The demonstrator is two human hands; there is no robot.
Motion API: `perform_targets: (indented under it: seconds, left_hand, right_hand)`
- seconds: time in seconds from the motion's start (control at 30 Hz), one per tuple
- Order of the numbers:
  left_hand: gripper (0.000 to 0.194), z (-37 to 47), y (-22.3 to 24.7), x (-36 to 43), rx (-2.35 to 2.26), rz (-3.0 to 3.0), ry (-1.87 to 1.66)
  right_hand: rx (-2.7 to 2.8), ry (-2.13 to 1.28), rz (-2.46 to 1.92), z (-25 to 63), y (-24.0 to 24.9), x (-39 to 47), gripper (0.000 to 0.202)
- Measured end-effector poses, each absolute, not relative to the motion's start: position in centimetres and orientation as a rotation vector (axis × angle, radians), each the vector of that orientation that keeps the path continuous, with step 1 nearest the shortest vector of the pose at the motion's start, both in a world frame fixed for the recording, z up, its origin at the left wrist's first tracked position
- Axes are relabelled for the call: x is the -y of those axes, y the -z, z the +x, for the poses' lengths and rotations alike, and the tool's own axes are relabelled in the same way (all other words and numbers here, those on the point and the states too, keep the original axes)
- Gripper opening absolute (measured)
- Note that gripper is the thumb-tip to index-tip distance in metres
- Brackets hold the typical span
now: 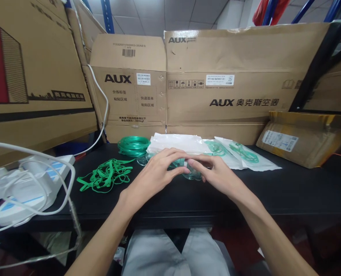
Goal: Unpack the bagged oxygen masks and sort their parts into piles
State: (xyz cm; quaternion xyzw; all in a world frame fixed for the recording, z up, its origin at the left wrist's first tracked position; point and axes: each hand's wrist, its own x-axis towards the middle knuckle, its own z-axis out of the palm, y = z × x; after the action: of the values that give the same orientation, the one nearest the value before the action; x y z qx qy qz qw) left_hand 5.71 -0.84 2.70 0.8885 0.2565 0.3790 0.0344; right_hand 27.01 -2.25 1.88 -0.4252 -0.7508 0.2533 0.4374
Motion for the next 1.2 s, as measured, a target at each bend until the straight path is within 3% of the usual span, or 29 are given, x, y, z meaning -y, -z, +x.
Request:
perform_targets:
  seconds: [0.37, 0.57, 0.8, 0.97, 1.2]
  left_hand:
    - [0.034, 4.1, -3.4, 0.7, -0.929, 2.716, -1.075]
    - [0.032, 3.9, -3.4, 0.8, -0.970, 2.646, -1.073]
    - [0.024, 3.5, -3.9, 1.1, -0.917, 2.630, -0.975]
    - [0.014, 0.8, -2.1, 1.9, -1.066, 2.673, -0.681]
    - [0.025, -3.1, 0.8, 2.5, -1.260, 2.676, -0.579]
  right_hand:
    - [1.974, -0.742, -0.945, 27.9, -2.2, 2.9, 0.034]
    - [1.984, -0.466, -1.090, 27.5, -1.9, 2.9, 0.026]
    - [2.009, -0.276, -1.390, 28.0, -0.8, 1.8, 0.034]
    - [1.973, -0.247, -1.405, 29.2, -0.8, 1.2, 0.040]
    - [1.981, -0.310, -1.349, 30.1, -1.1, 1.2, 0.040]
